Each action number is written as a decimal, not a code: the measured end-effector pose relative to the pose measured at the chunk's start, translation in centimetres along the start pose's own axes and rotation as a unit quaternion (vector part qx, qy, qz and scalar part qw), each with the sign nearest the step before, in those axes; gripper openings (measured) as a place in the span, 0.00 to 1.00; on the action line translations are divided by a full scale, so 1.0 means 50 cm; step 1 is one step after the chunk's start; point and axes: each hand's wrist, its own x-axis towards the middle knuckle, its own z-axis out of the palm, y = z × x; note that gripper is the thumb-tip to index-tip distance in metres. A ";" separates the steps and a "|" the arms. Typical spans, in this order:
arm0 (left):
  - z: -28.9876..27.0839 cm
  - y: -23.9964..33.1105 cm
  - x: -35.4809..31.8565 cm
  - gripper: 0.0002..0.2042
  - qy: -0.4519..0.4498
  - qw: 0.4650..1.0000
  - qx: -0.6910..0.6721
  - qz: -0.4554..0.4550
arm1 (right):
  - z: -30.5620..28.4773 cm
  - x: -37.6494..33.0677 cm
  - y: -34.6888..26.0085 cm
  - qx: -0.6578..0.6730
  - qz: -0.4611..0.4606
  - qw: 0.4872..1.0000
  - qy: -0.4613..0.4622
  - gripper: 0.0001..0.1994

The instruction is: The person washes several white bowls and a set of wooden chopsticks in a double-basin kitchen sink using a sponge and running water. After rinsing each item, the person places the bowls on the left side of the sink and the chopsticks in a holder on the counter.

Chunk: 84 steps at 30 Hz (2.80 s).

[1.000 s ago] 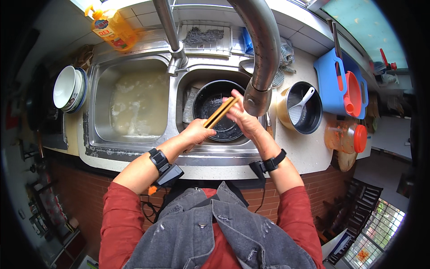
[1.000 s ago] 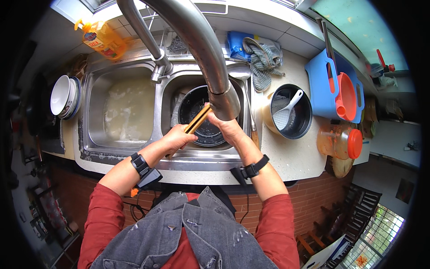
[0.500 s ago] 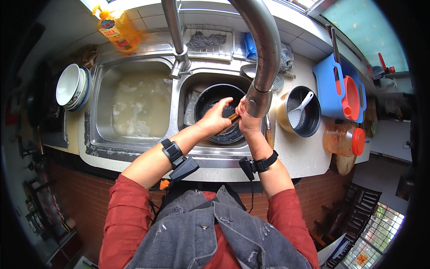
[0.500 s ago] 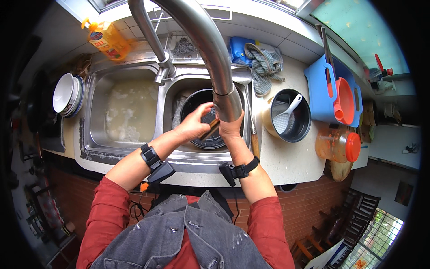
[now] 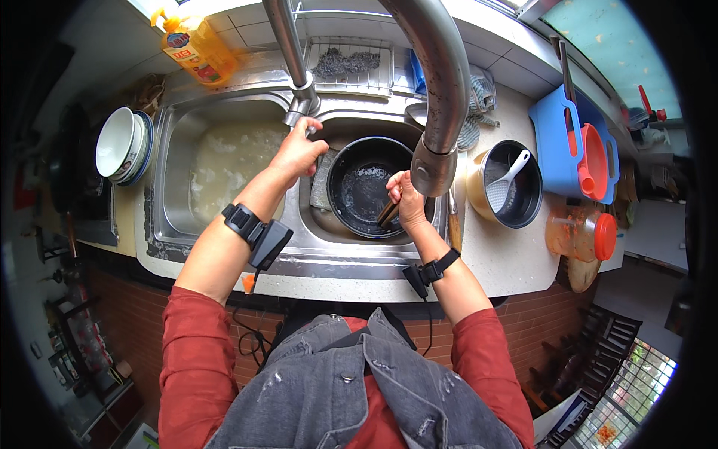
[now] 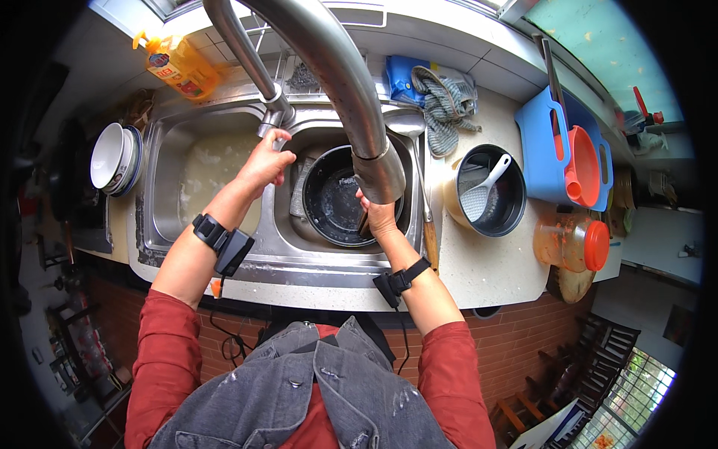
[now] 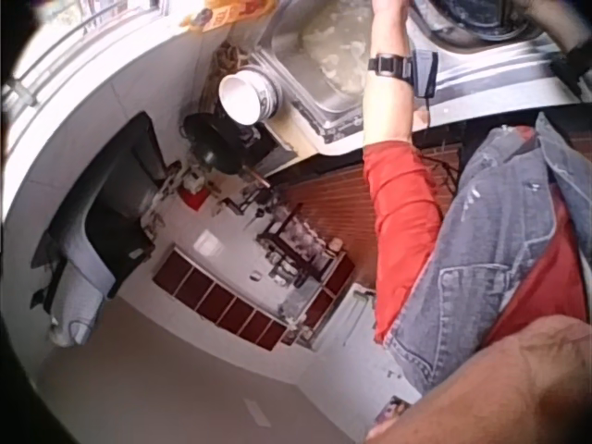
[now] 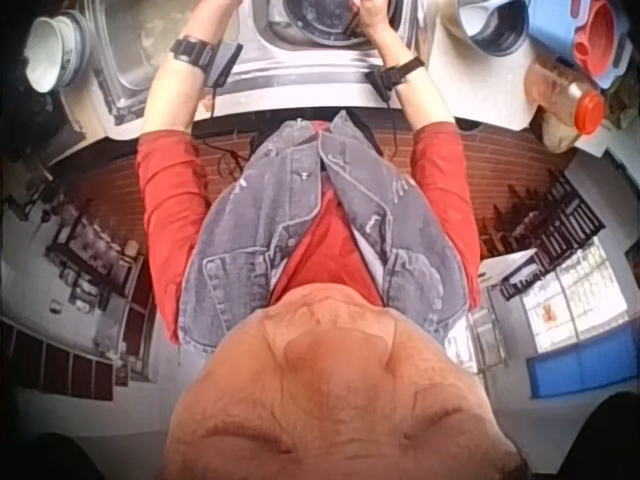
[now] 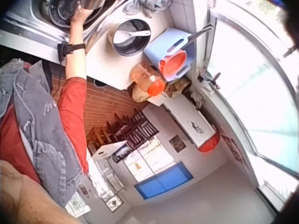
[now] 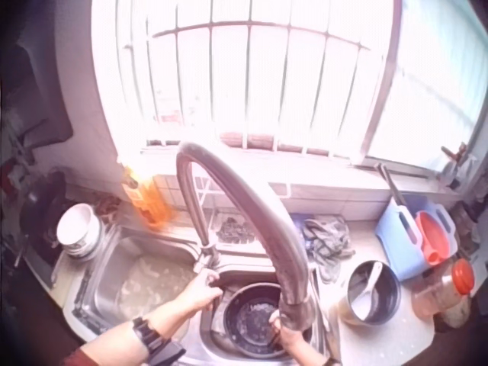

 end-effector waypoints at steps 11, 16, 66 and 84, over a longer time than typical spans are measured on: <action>0.349 -0.137 -0.016 0.28 -0.158 0.891 -0.426 -0.002 | 0.036 -0.036 0.001 -0.003 -0.015 0.995 0.099 0.29; 0.406 -0.152 -0.019 0.31 -0.105 0.924 -0.367 0.035 | 0.031 -0.046 -0.022 0.070 -0.021 0.997 0.013 0.30; 0.420 -0.110 0.002 0.28 -0.137 0.970 -0.120 0.163 | -0.032 -0.008 0.023 0.605 0.125 0.771 -0.154 0.35; 0.244 -0.024 0.095 0.19 0.010 0.771 -0.636 -0.018 | -0.050 -0.089 -0.053 0.382 0.402 0.831 -0.046 0.29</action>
